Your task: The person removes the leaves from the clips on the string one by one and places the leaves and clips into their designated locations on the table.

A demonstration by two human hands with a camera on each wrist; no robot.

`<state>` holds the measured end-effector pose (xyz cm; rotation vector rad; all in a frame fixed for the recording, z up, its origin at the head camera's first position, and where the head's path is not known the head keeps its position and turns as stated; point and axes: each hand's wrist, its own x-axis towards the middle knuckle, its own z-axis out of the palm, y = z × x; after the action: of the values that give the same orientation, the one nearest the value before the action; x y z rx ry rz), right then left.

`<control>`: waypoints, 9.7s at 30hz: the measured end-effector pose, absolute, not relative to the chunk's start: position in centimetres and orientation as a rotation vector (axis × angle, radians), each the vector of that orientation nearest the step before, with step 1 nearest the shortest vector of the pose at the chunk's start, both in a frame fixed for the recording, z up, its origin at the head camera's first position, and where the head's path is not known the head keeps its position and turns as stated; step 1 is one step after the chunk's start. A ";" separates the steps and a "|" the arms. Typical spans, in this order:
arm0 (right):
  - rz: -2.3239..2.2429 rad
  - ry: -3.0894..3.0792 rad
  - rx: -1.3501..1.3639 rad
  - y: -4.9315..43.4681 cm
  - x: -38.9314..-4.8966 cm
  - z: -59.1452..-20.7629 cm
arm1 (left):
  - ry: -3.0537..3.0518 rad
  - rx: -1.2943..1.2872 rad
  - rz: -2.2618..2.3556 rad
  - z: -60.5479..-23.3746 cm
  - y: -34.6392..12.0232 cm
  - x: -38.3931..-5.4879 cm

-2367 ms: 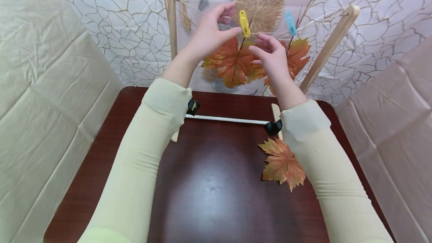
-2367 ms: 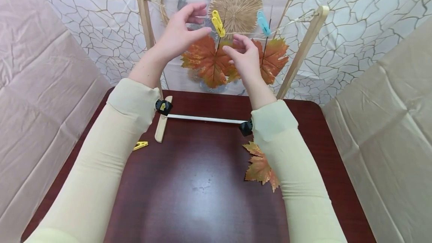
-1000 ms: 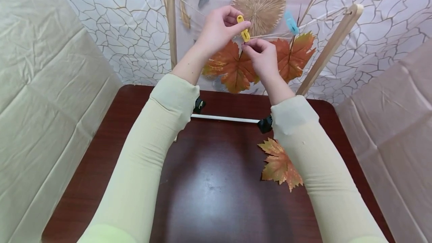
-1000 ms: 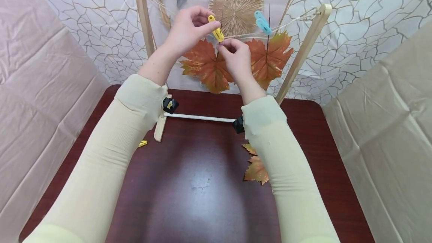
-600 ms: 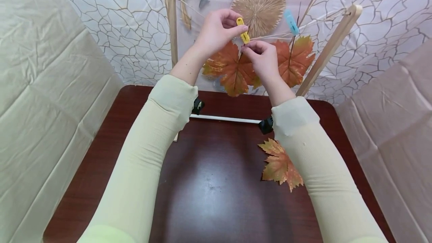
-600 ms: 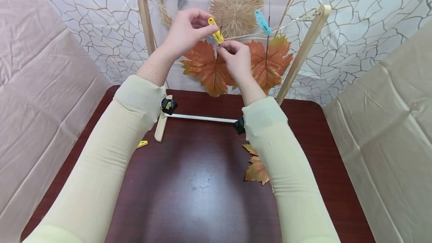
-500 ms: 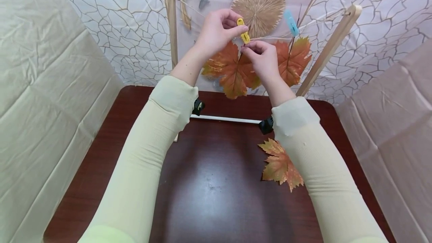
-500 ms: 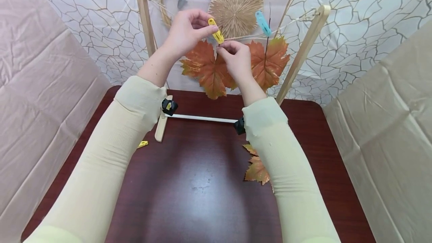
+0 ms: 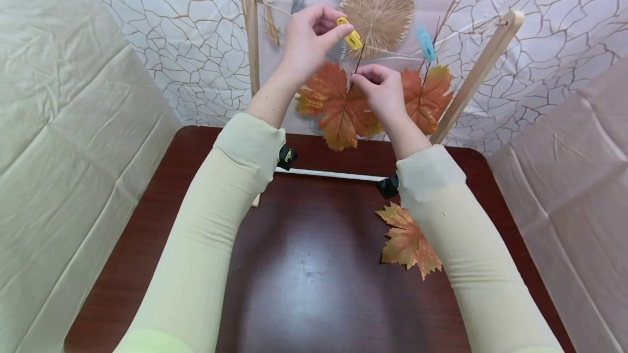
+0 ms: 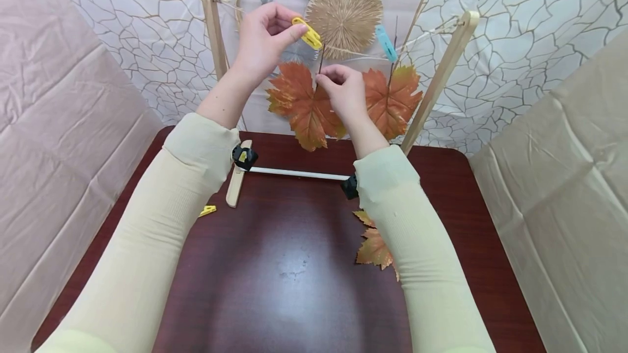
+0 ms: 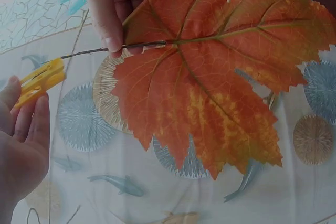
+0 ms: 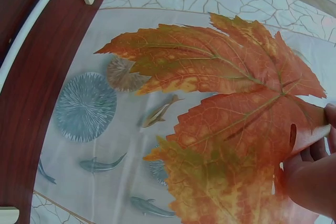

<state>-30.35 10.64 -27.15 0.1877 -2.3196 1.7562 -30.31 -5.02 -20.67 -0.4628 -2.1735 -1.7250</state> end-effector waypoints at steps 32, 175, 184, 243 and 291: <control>1.903 -2.404 0.343 12.2 -28.5 -30.2 | -2.203 -0.476 -1.770 -25.5 -9.0 -28.8; 1.602 -2.865 -0.633 34.9 -18.1 -48.6 | -3.150 0.213 -1.201 -53.2 -26.5 -22.1; 1.676 -2.863 -0.724 36.3 -17.8 -48.7 | -3.076 0.198 -1.245 -51.7 -27.1 -22.0; 2.098 -2.317 -0.109 30.3 -22.0 -36.0 | -2.594 -0.653 -1.533 -27.3 -15.7 -24.2; 1.627 -2.535 0.003 23.1 -26.8 -24.2 | -2.681 -0.861 -1.520 -19.6 -1.5 -29.5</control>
<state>-26.83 23.11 -24.22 0.0031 -2.5352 1.6275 -29.54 -1.55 -19.64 -0.8610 -2.6810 -1.5204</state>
